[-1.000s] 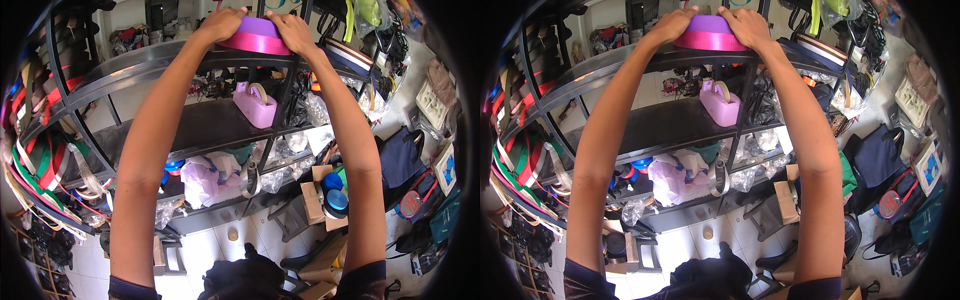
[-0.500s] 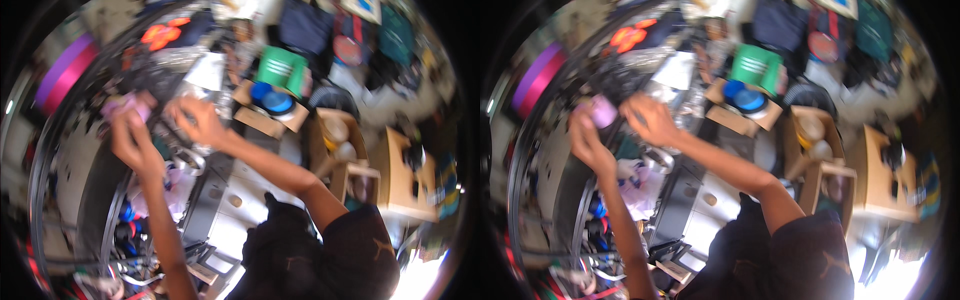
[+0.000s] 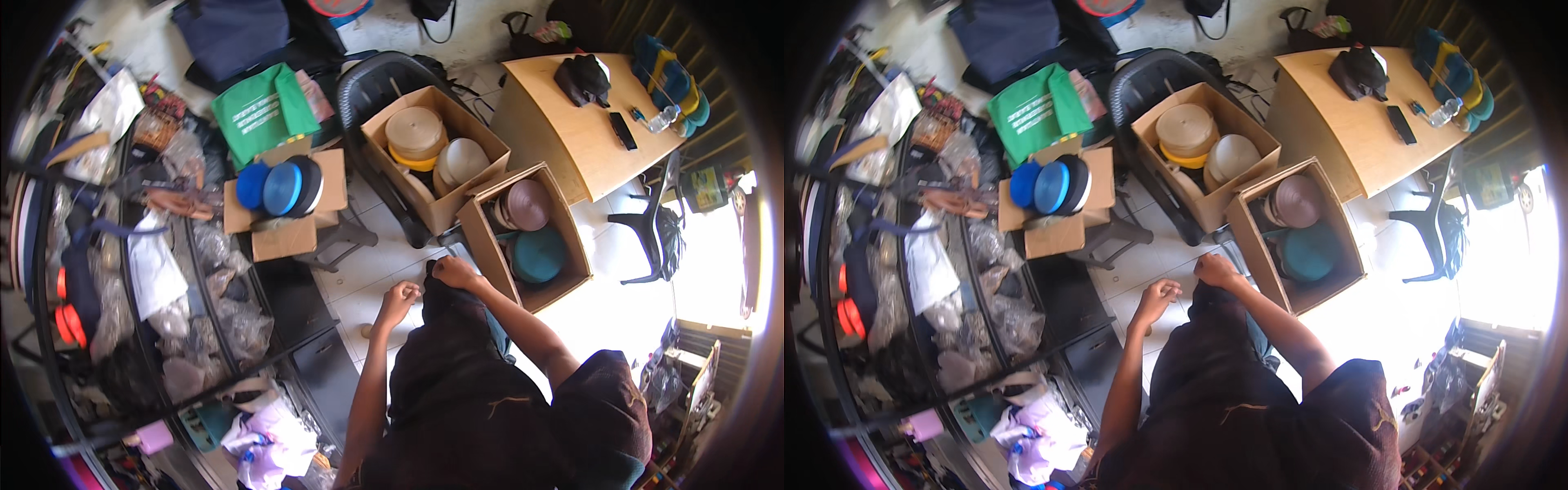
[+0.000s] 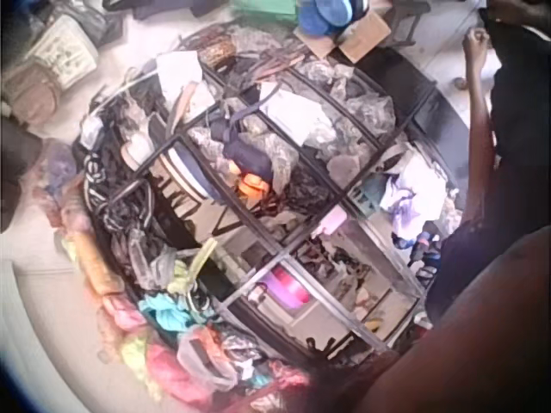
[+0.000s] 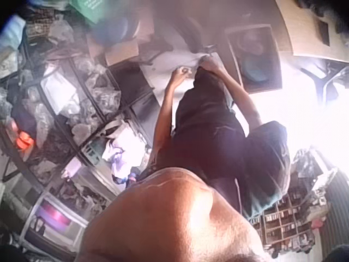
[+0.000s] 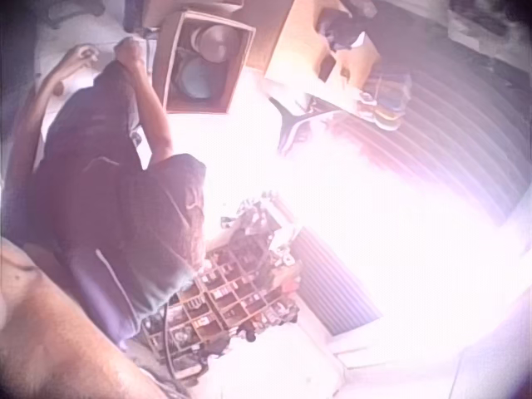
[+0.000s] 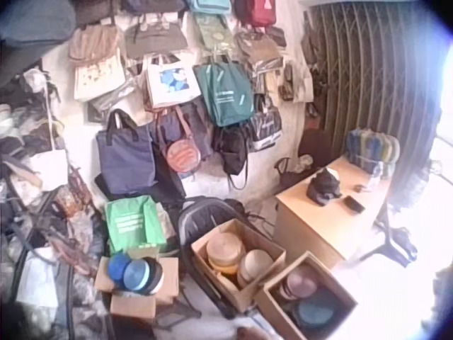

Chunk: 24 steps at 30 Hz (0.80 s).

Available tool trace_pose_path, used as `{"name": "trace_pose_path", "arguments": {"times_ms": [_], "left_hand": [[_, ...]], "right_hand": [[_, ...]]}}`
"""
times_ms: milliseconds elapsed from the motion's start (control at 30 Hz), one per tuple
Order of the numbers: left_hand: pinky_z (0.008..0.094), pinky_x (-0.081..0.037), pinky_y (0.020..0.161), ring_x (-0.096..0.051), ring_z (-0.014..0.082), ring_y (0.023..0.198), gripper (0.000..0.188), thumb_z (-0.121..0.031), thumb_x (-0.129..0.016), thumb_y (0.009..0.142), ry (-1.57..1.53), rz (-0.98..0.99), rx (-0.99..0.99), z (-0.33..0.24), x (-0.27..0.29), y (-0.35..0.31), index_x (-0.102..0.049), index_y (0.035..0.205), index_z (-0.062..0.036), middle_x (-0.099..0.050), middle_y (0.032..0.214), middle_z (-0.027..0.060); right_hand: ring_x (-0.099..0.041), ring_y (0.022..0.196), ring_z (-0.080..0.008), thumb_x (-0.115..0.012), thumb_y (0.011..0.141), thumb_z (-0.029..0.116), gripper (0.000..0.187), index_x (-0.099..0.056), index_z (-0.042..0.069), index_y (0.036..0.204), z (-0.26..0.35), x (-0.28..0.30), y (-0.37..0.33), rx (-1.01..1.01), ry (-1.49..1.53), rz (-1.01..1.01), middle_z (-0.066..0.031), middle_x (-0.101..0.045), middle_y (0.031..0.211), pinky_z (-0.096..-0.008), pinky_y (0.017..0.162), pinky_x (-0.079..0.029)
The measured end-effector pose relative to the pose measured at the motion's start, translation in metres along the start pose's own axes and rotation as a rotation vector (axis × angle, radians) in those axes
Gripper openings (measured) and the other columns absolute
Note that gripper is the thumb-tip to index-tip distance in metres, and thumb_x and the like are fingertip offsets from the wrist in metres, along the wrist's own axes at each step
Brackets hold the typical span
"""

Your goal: The person organizes rolls of ribbon by taking them from boxes on the floor and placing them onto a shelf in a cluttered storage area.

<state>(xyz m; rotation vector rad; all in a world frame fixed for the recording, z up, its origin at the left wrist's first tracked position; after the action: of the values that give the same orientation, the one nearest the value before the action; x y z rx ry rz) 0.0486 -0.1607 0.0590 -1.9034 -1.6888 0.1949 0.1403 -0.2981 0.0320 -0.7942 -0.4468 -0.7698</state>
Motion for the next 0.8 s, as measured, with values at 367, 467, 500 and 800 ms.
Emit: {"name": "trace_pose_path", "arguments": {"times_ms": [367,467,500,800], "left_hand": [[0.026,-0.05,0.06,-0.066,0.0139,0.071,0.019,-0.015,-0.055,0.094,-0.047,0.178,-0.006,-0.065,-0.018,0.189,-0.06,0.105,-0.0011,-0.069,0.091,0.0094],[0.0272,-0.053,0.06,-0.067,0.0161,0.069,0.02,-0.015,-0.053,0.094,-0.223,0.198,0.079,-0.064,-0.008,0.241,-0.059,0.105,0.0003,-0.069,0.092,0.012],[0.0269,-0.054,0.059,-0.067,0.0167,0.068,0.02,-0.014,-0.052,0.095,-0.281,0.19,0.084,-0.061,-0.001,0.262,-0.058,0.105,0.0019,-0.068,0.092,0.013],[0.0323,-0.057,0.055,-0.066,0.0225,0.059,0.025,-0.016,-0.055,0.09,-0.688,-0.019,0.378,0.006,0.041,0.463,-0.053,0.108,0.0017,-0.066,0.088,0.016]], "right_hand": [[-0.067,0.083,-0.0343,-0.064,0.081,0.027,0.026,-0.072,0.005,0.094,-0.04,0.069,0.049,-0.11,0.187,-0.128,-0.0174,-0.07,0.088,-0.0422,0.08,-0.052],[-0.067,0.084,-0.0343,-0.064,0.082,0.026,0.025,-0.072,0.005,0.093,-0.052,0.072,0.054,-0.148,0.235,-0.157,-0.0174,-0.07,0.088,-0.0415,0.079,-0.052],[-0.067,0.084,-0.0344,-0.064,0.083,0.026,0.025,-0.072,0.005,0.093,-0.055,0.073,0.055,-0.172,0.257,-0.169,-0.0172,-0.07,0.088,-0.0415,0.079,-0.052],[-0.068,0.087,-0.0332,-0.063,0.083,0.021,0.024,-0.07,0.001,0.094,-0.082,0.089,0.054,-0.451,0.374,-0.258,-0.0183,-0.07,0.089,-0.0411,0.078,-0.052]]}}
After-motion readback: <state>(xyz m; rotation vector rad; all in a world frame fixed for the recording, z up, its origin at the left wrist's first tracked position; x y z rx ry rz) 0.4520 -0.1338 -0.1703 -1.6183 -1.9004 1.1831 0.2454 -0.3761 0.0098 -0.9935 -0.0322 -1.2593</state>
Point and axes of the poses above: each hand's wrist, its own y-axis towards the middle knuckle, its own x-axis out of the back of the hand, z = x × y, the point moved 10 cm from there along y, towards the middle knuckle
